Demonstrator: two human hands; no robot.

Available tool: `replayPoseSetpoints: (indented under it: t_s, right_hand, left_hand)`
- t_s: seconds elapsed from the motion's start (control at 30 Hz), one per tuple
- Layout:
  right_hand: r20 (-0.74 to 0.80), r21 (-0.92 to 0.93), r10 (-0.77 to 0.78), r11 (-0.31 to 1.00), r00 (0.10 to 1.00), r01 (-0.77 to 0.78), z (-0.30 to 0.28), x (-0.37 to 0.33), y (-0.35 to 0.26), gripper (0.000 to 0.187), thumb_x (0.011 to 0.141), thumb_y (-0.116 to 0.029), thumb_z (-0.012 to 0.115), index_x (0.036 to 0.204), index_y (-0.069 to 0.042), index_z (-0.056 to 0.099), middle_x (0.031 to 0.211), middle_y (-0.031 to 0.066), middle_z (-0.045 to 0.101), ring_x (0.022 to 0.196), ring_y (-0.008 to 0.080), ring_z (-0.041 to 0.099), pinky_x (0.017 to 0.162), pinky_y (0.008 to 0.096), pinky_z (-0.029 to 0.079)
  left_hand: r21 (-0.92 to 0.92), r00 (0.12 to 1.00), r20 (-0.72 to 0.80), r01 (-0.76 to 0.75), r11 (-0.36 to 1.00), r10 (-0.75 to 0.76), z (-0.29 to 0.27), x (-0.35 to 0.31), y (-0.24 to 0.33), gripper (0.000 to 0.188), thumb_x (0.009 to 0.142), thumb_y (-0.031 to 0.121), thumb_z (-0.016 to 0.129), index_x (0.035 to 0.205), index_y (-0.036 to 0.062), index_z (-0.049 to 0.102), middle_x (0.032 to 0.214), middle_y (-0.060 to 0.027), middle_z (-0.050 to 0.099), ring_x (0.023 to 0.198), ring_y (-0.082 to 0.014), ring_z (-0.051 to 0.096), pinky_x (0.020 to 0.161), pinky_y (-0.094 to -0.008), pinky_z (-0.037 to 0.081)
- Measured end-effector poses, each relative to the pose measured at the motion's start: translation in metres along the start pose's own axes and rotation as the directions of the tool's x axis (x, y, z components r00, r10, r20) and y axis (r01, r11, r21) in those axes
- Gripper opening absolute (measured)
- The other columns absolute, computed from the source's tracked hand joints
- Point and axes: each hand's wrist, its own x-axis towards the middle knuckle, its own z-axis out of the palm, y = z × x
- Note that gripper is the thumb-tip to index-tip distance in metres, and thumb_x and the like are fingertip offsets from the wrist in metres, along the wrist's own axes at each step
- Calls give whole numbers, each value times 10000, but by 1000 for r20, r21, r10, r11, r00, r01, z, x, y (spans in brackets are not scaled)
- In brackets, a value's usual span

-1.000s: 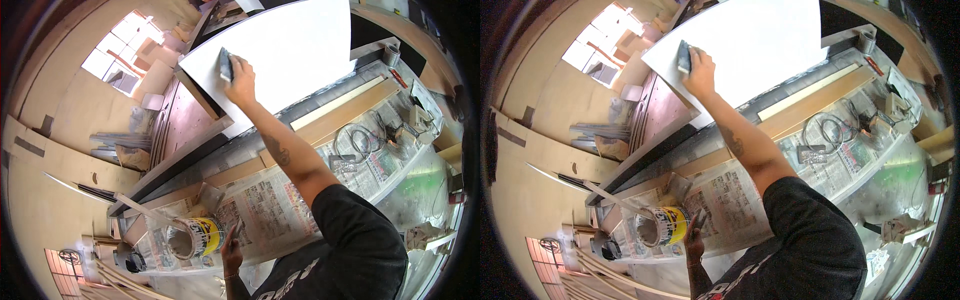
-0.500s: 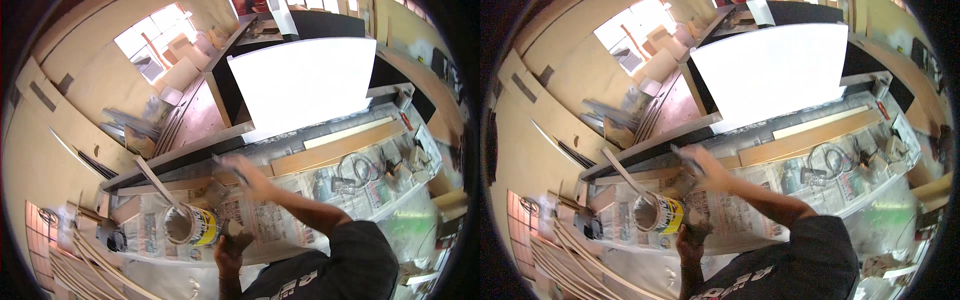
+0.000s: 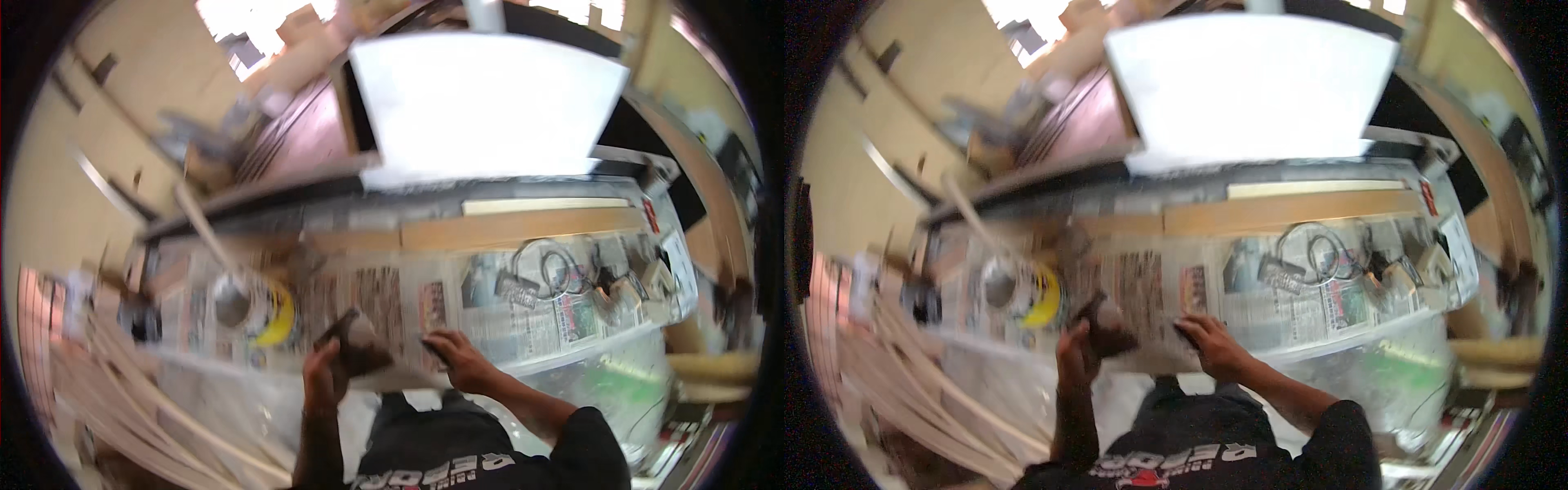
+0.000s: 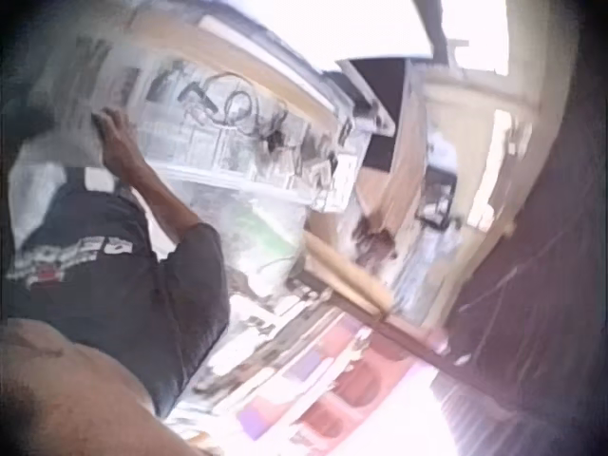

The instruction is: The person sands the edges of a white wooden furniture component by hand using sandpaper, then applies a light-colored putty to the surface using a scraper after stirring the putty in a bucket with a wooden stick.

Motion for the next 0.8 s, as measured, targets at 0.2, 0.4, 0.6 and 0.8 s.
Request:
replayPoseSetpoints:
  t_s: [0.2, 0.4, 0.6, 0.8]
  right_hand:
    - [70, 22, -325, 946, 943, 324, 22, 7, -70, 606, 783, -36, 664, 1359, -32, 477, 1413, 155, 458, 1311, 345, 439, 1064, 465, 385]
    - [184, 48, -448, 893, 875, 447, 111, 1, -89, 572, 778, -61, 645, 1330, -29, 497, 1356, 150, 508, 1243, 336, 492, 1009, 449, 404]
    - [263, 111, -423, 906, 867, 408, 207, 4, -134, 464, 858, -18, 530, 1320, -2, 492, 1332, 193, 520, 1231, 376, 495, 1031, 452, 391]
    - [236, 179, -252, 961, 938, 213, 285, 44, -145, 445, 848, 39, 500, 1289, 0, 540, 1311, 230, 544, 1205, 396, 525, 1041, 438, 416]
  left_hand:
    - [99, 975, -210, -47, 994, 67, -27, -44, -12, 376, 982, 124, 462, 1321, -38, 489, 1250, -162, 583, 1124, -275, 601, 983, -409, 491]
    - [341, 927, -363, 39, 939, 93, -102, -119, -42, 331, 959, 155, 502, 1210, -44, 585, 1079, -98, 643, 964, -172, 602, 862, -309, 495]
    - [545, 897, -386, 31, 838, 217, -168, -200, -22, 318, 937, 153, 508, 1164, -44, 610, 1023, -91, 658, 916, -148, 604, 830, -298, 500]
    - [116, 878, -471, -37, 993, 87, -254, -274, -42, 309, 952, 164, 499, 1194, -2, 597, 1007, -87, 664, 864, -184, 661, 740, -338, 562]
